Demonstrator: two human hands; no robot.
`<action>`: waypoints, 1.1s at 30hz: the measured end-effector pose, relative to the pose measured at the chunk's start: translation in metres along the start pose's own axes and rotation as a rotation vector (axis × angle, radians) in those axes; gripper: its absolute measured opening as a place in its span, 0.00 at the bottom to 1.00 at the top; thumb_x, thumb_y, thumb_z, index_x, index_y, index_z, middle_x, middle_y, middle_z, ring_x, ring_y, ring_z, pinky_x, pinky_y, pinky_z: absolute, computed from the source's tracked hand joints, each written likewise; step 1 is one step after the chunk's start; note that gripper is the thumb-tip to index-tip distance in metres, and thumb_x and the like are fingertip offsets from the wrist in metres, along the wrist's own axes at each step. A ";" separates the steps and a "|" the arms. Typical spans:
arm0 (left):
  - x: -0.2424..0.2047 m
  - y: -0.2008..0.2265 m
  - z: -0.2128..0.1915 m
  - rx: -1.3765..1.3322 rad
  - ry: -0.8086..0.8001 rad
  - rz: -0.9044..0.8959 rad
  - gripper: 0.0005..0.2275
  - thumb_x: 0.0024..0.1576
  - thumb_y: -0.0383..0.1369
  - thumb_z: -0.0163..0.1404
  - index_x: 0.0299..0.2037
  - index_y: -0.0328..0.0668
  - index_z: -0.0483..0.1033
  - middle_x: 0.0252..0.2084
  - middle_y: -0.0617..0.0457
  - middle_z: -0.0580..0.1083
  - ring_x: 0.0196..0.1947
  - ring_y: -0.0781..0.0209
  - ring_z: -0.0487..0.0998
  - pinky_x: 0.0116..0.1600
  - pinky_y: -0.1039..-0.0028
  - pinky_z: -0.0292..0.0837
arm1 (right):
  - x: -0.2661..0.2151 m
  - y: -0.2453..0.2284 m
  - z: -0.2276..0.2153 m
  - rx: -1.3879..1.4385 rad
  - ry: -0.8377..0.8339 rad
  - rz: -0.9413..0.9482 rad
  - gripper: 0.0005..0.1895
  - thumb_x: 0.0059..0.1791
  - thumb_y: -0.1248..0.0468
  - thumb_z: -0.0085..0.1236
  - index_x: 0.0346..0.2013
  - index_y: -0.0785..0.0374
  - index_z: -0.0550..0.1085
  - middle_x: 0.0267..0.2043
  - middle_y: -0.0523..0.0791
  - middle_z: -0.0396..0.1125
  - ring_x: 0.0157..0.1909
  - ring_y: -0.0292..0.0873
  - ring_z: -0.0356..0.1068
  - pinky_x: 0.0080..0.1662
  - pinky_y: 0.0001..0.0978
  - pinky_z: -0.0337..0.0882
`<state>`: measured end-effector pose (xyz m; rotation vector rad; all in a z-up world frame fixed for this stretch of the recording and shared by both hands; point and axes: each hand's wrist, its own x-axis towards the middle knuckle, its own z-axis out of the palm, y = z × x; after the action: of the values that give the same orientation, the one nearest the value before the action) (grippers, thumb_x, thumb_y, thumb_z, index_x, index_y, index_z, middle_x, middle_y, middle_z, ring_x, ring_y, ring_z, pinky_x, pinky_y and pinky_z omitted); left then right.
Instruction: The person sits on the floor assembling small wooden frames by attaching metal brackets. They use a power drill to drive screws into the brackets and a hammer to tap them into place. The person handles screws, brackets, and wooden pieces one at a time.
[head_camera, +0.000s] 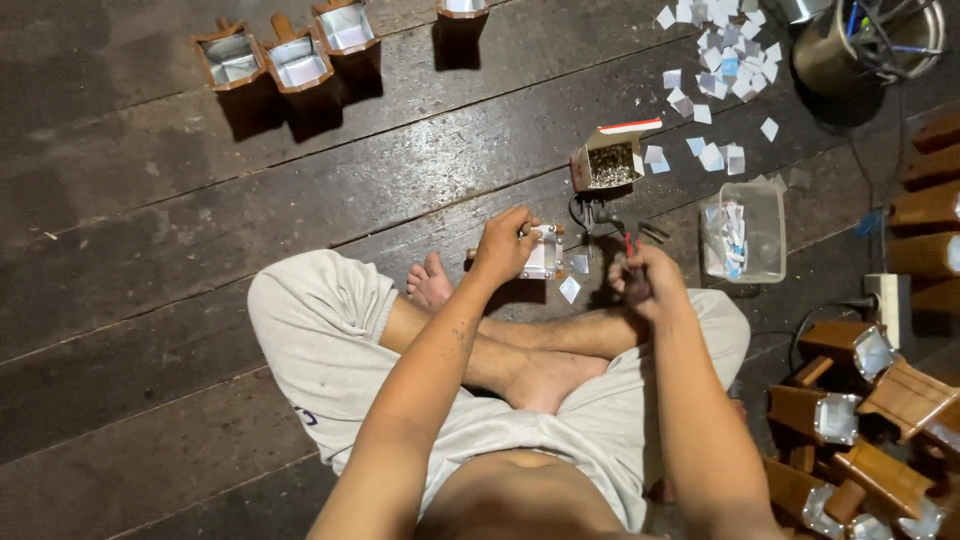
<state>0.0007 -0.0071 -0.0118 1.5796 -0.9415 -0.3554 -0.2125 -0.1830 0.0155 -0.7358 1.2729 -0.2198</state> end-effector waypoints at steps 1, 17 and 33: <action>-0.002 -0.005 0.002 0.006 0.000 -0.010 0.14 0.48 0.22 0.61 0.26 0.45 0.63 0.32 0.46 0.79 0.36 0.41 0.82 0.42 0.60 0.76 | -0.045 -0.004 0.027 -0.027 -0.007 -0.171 0.13 0.41 0.71 0.46 0.39 0.60 0.64 0.37 0.43 0.57 0.33 0.46 0.70 0.37 0.40 0.77; -0.007 -0.020 0.013 -0.013 0.006 -0.026 0.16 0.48 0.23 0.61 0.26 0.45 0.62 0.31 0.46 0.78 0.37 0.41 0.81 0.43 0.63 0.76 | -0.085 0.040 0.052 -1.186 0.076 -1.258 0.31 0.44 0.71 0.57 0.64 0.63 0.70 0.52 0.64 0.71 0.53 0.68 0.72 0.54 0.57 0.72; -0.002 -0.023 0.006 0.071 -0.006 -0.039 0.15 0.49 0.22 0.59 0.24 0.44 0.61 0.25 0.44 0.73 0.33 0.37 0.79 0.41 0.58 0.74 | -0.086 0.041 0.060 -1.320 0.071 -1.135 0.29 0.45 0.66 0.58 0.62 0.63 0.72 0.55 0.60 0.71 0.57 0.63 0.71 0.58 0.52 0.71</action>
<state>0.0035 -0.0106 -0.0350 1.6643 -0.9380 -0.3571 -0.1940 -0.0837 0.0642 -2.5782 0.7970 -0.2942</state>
